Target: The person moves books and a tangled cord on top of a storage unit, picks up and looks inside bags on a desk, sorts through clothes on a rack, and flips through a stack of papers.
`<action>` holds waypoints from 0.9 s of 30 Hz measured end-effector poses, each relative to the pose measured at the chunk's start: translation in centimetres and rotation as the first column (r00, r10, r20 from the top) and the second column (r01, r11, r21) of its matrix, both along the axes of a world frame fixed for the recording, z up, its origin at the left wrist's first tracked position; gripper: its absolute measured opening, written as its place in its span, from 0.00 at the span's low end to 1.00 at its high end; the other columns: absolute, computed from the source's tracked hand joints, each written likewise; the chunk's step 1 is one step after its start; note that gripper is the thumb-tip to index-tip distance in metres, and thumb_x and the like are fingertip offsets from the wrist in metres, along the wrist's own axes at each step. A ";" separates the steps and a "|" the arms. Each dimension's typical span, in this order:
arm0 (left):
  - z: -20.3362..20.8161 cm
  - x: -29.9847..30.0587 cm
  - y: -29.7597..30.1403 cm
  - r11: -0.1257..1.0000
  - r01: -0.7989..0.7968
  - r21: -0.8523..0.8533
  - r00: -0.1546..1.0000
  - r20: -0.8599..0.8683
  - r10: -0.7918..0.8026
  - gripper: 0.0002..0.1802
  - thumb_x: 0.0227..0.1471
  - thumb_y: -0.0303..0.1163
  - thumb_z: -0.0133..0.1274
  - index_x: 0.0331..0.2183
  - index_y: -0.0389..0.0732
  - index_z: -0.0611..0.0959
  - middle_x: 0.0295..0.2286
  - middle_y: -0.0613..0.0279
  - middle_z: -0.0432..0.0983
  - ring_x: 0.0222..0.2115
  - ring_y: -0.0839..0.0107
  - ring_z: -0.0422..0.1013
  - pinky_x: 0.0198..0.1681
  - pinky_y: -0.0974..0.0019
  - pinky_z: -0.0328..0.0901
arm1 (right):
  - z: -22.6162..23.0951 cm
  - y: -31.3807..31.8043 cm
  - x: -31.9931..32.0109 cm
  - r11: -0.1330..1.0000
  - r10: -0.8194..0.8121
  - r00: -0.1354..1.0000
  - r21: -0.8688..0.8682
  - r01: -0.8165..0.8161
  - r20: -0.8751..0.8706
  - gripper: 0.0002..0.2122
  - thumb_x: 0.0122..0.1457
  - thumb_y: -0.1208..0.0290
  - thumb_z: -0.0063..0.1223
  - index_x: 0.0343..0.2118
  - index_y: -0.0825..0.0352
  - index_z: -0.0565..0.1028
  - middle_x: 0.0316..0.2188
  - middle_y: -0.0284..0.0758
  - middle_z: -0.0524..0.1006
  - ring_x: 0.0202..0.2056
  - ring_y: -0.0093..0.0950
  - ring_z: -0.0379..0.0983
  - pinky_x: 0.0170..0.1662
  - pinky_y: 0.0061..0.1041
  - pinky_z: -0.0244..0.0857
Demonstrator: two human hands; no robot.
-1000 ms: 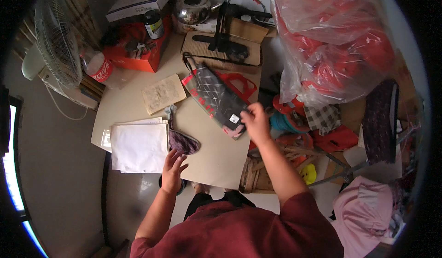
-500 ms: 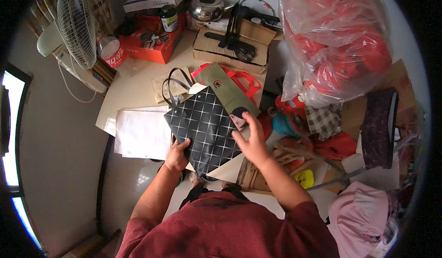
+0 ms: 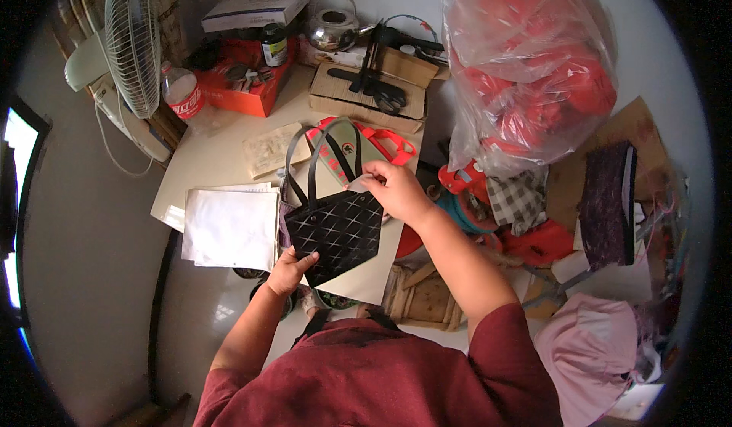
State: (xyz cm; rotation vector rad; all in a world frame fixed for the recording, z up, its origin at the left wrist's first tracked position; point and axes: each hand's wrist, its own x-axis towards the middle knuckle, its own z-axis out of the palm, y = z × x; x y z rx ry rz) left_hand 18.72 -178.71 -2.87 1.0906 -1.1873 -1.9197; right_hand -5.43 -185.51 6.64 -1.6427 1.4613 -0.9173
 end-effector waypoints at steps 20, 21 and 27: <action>-1.7 -2.3 0.1 0.983 0.172 -0.060 0.958 0.242 -0.153 0.21 0.44 0.32 0.49 0.42 0.39 0.66 0.30 0.61 0.69 0.27 0.75 0.67 0.27 0.73 0.63 | -5.8 5.2 4.3 0.898 -0.307 0.727 0.440 0.007 0.614 0.14 0.50 0.59 0.46 0.27 0.68 0.64 0.15 0.25 0.62 0.16 0.15 0.56 0.18 0.17 0.51; -2.2 -2.5 0.3 0.985 0.167 -0.053 0.959 0.241 -0.149 0.21 0.44 0.32 0.49 0.42 0.39 0.66 0.30 0.61 0.69 0.27 0.75 0.67 0.27 0.73 0.63 | -6.4 5.4 4.3 0.895 -0.307 0.729 0.446 0.002 0.612 0.14 0.50 0.59 0.46 0.27 0.68 0.64 0.15 0.25 0.62 0.16 0.15 0.56 0.18 0.17 0.51; -5.6 -3.7 1.3 0.975 0.010 0.223 0.964 -0.260 0.050 0.19 0.46 0.31 0.48 0.41 0.34 0.67 0.26 0.62 0.70 0.24 0.76 0.68 0.28 0.75 0.65 | -7.2 9.0 4.6 0.936 0.127 0.851 0.346 0.067 -0.509 0.33 0.38 0.52 0.56 0.44 0.68 0.60 0.31 0.42 0.72 0.35 0.34 0.69 0.38 0.26 0.61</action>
